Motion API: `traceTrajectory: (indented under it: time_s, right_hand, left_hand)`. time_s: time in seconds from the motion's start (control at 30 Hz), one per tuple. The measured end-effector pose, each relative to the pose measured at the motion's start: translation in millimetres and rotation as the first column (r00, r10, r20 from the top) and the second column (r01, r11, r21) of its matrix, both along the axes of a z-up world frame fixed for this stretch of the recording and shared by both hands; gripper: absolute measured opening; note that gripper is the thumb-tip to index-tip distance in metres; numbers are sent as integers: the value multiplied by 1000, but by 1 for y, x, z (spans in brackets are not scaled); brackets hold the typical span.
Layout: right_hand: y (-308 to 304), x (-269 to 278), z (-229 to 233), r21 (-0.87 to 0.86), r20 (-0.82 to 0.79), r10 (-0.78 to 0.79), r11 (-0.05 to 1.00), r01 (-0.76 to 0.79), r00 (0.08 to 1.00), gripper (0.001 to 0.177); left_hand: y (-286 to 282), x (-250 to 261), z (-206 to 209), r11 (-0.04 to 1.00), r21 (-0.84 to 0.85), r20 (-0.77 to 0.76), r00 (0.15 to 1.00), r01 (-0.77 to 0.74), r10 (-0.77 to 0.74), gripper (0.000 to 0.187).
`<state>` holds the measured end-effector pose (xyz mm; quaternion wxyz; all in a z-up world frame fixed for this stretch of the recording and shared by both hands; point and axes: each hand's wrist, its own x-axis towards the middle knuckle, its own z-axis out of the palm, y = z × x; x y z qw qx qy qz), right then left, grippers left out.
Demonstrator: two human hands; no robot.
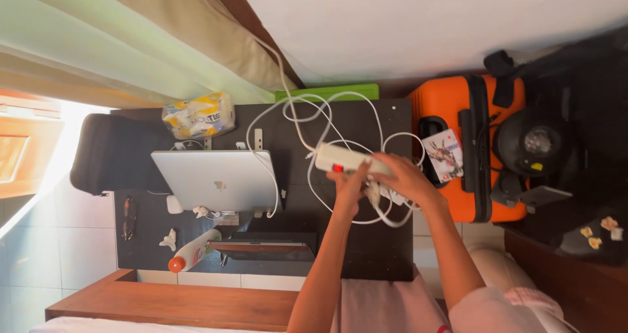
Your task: The person clears a cluttered desk by unplugging a power strip and moving a lamp onto a suitcase. They place a tablet and a bottle on the bed, then put the bottle into a cabinet. The person empties a small white drawer of miscellaneous items and carries the empty drawer outside.
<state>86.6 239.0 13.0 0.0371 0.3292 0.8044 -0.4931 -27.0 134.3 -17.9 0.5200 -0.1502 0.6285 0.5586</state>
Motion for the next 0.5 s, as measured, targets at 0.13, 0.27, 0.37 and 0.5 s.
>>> traceTrajectory:
  time_s: [0.13,0.27,0.37,0.5]
  right_hand:
    - [0,5,-10,88,107,95,991,-104,990,47]
    - [0,8,-7,199,23,134,970,-136,991,45]
    - [-14,14,-15,335,91,189,919,-209,978,46]
    - [-33,11,-15,442,192,226,849,-289,955,48]
  left_hand:
    - [-42,-15,-8,990,118,131,987,75,-90,94]
    - [-36,-74,27,754,-291,-236,720,589,-653,54]
    - [8,-112,13,641,-648,-527,364,412,-768,37]
    - [70,-122,-33,532,-764,-425,335,366,-841,119]
